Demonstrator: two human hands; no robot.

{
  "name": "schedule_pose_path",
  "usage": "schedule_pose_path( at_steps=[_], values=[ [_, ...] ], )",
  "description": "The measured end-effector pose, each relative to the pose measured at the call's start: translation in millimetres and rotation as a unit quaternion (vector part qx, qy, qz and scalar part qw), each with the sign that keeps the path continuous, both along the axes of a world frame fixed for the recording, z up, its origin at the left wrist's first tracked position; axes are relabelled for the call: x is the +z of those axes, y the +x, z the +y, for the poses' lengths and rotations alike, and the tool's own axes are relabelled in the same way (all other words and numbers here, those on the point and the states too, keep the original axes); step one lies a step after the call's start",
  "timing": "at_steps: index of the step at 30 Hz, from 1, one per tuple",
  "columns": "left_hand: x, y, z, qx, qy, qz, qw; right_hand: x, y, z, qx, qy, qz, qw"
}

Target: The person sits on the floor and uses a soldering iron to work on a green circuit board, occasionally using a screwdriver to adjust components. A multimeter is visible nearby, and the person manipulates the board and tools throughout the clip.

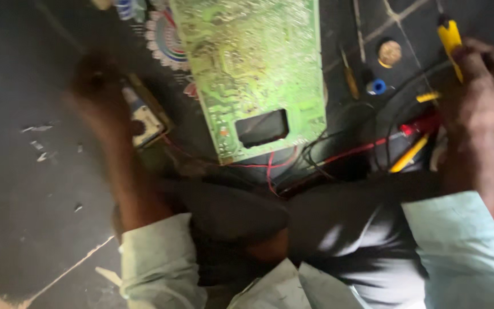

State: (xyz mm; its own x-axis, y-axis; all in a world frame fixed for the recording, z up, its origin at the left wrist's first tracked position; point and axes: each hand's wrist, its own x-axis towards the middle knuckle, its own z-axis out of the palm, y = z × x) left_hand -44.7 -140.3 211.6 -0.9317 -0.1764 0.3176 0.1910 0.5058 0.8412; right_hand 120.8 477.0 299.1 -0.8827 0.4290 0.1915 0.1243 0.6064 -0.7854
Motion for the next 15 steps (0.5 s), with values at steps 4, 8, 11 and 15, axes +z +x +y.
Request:
schedule_pose_path(
  at_steps=[4,8,11,15],
  values=[
    [-33.2,-16.8,-35.6,0.061,-0.101,0.057,0.991,1.1,-11.1,-4.8,-0.068,-0.053,0.01,0.996],
    [-46.0,-22.5,-23.9,0.085,-0.149,0.019,0.985,-9.0,-14.2,7.7,-0.033,-0.027,0.025,0.999],
    [-48.3,-28.4,-15.9,0.107,-0.156,0.035,0.981,-18.8,-8.7,35.7,-0.02,0.006,0.007,1.0],
    [-49.8,-36.2,-13.1,0.104,0.025,0.094,0.99,-33.0,-10.8,55.7,-0.053,-0.246,0.029,0.967]
  ],
)
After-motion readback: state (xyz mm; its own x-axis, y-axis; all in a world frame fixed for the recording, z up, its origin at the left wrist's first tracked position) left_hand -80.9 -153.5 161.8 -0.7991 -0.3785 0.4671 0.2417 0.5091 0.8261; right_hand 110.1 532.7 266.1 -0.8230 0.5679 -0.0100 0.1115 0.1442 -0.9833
